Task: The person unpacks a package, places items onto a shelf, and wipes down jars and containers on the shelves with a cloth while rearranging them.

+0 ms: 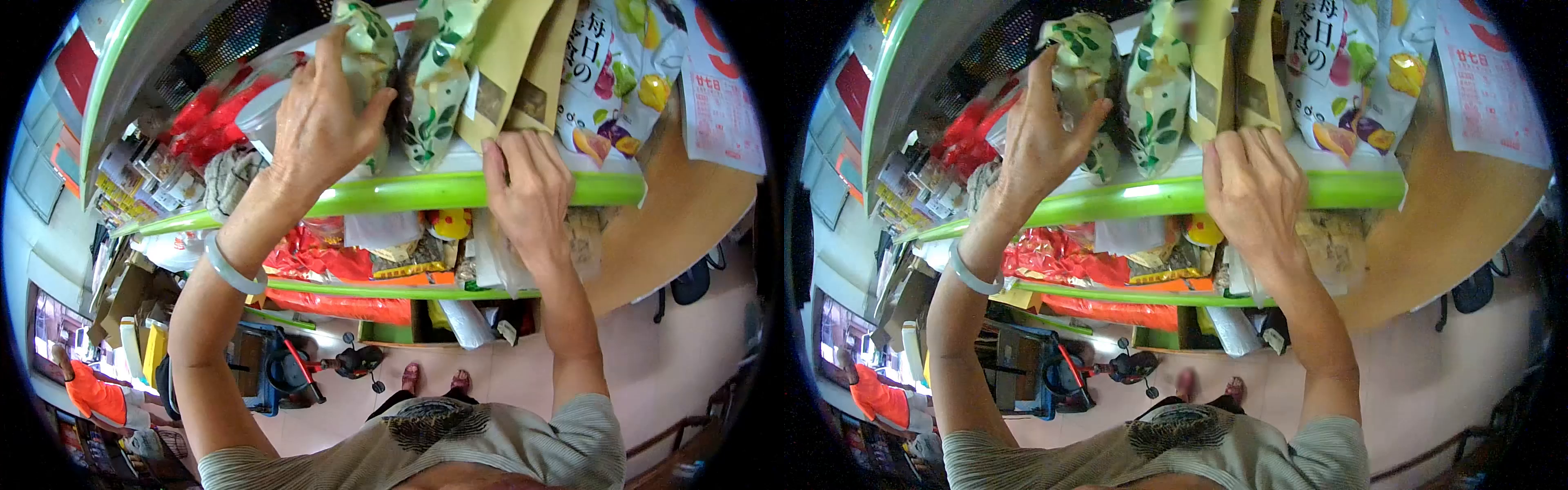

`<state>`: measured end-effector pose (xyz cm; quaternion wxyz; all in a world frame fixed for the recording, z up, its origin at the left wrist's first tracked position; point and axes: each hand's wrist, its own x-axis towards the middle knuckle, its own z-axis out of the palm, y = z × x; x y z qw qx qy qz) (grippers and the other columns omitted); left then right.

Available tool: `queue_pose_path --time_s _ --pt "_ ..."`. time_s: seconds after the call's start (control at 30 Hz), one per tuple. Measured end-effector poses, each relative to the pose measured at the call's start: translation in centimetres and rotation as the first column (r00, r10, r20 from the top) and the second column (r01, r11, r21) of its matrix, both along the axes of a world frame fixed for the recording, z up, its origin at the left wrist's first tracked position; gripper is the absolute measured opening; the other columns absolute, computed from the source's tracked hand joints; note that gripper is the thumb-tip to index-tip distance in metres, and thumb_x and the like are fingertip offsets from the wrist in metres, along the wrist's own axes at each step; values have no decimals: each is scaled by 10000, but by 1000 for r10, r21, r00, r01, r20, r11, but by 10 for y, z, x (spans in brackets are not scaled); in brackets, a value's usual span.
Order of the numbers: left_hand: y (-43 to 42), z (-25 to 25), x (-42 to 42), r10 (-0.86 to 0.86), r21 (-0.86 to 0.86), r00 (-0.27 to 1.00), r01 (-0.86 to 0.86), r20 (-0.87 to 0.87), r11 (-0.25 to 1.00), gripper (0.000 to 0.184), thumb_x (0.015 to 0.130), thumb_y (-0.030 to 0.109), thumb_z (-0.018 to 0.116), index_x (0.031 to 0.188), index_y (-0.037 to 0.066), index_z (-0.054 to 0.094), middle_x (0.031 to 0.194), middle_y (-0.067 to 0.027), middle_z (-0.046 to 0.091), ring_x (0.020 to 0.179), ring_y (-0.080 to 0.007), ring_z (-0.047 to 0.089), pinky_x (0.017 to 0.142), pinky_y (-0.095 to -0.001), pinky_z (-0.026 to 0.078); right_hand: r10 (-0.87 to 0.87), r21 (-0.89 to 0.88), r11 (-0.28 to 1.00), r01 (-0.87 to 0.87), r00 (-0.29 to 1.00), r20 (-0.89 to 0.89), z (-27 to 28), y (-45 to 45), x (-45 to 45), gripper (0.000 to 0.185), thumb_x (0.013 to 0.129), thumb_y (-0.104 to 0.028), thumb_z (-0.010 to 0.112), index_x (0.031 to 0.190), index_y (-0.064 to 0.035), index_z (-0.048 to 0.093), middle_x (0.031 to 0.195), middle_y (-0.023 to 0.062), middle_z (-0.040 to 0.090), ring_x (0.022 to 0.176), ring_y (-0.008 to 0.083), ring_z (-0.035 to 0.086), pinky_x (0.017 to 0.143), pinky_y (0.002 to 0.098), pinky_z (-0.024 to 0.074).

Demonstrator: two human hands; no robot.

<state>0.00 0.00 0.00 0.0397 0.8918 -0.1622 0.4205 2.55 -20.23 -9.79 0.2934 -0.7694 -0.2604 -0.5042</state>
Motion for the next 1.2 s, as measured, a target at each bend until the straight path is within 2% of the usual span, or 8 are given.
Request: queue_pose_path --time_s 0.17,0.2,0.3,0.47,0.6,0.7,0.97,1.2 --pt "4 -21 14 -51 196 952 -9 300 981 647 744 155 681 1257 -25 331 1049 -229 553 919 -387 560 796 -400 458 81 95 992 -83 996 23 -3 -5 -10 121 751 -91 639 824 -8 592 785 126 604 712 285 581 614 366 464" --pt "-6 -16 -1 -34 32 999 34 26 999 781 729 105 626 1335 -53 159 1225 -317 382 1075 -421 431 934 -493 338 87 117 990 -79 994 -64 -5 -9 -24 142 757 -87 642 862 -1 599 801 118 612 679 260 592 603 348 473" --pt "0 -17 2 -167 43 983 164 78 986 783 737 113 625 1329 -71 147 1205 -349 378 1067 -451 433 937 -481 345 46 140 989 -44 999 -12 -9 -21 -50 152 799 -90 639 927 -10 623 836 57 643 643 94 556 527 227 436" --pt "27 -23 -20 -326 70 930 318 168 945 780 784 199 612 1300 -130 128 1257 -388 302 1169 -455 379 946 -460 359 54 176 984 -29 989 -140 -33 -17 -81 98 791 -47 647 881 -11 642 727 39 619 589 56 509 529 192 414" --pt "61 -41 -78 -420 -16 893 428 161 903 494 762 112 659 1187 -11 439 1019 -187 573 899 -313 581 772 -350 467 -88 77 991 113 956 -279 -50 15 -108 70 764 -74 653 815 -29 637 688 101 621 561 185 591 523 290 448" --pt "115 -71 -126 -457 -70 889 457 20 886 422 716 57 661 1098 -10 494 986 -184 581 902 -328 579 764 -360 475 -83 151 978 143 934 -348 -81 37 -122 91 763 -102 656 818 -32 637 686 114 622 574 206 601 533 299 454" --pt "265 -247 -230 -228 -596 795 -199 -562 778 143 841 103 594 840 -37 621 714 -125 647 682 -155 628 625 -279 487 -368 -132 912 388 632 -682 -153 49 -166 162 790 -181 605 831 -31 650 748 179 626 679 339 613 602 389 463" --pt "266 -362 -339 -227 -717 730 -474 -644 510 186 855 144 598 823 -39 604 681 -75 623 632 -90 557 578 -232 441 -600 -546 800 251 309 -738 -287 -11 -163 125 766 -153 578 777 -59 659 782 142 643 750 321 626 644 409 490"
